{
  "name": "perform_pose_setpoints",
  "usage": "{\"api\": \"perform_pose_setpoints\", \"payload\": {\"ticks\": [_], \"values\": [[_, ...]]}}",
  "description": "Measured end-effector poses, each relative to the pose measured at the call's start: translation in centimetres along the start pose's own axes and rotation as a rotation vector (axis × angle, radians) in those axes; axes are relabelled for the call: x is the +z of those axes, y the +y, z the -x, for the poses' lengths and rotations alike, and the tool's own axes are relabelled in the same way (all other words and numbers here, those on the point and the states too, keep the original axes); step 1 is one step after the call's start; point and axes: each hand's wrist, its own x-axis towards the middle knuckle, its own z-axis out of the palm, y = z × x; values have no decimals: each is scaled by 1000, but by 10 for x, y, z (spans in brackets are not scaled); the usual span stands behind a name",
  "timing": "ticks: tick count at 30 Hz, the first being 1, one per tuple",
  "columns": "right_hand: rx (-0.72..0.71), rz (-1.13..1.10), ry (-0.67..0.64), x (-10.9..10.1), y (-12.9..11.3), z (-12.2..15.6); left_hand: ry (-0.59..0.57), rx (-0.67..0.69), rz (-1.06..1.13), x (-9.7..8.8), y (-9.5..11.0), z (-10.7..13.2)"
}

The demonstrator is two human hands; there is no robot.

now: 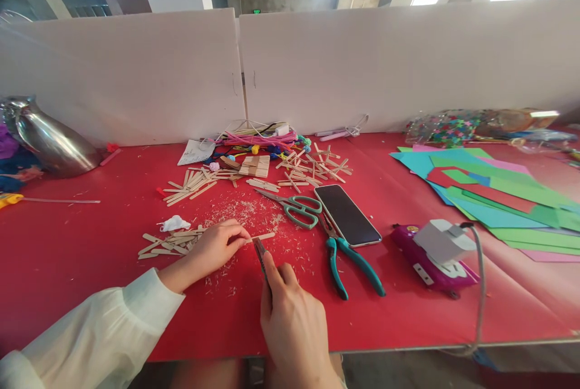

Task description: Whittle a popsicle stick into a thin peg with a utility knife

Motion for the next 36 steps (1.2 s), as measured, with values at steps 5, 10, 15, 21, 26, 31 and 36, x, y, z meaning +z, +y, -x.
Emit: {"api": "perform_pose_setpoints", "payload": {"ticks": [5,10,15,21,26,31,36], "values": [[-14,26,-27,1,0,0,-10,-5,-15,1,-1,0],[-3,26,-30,0,-1,1,-1,7,-19,1,-2,0],[-28,33,-48,-4,1,1,-8,9,-18,0,-1,0],[16,30,-50,-9,9,-2,-9,3,-29,1,-1,0],[-53,20,-46,-6,11,-2,-16,-7,-43,2,0,0],[-148,88,31,-6,13,-3,-17,-4,-66,3,-1,-1],[-309,208,105,-13,18,-5,-21,-10,-59,3,-1,-1]]}}
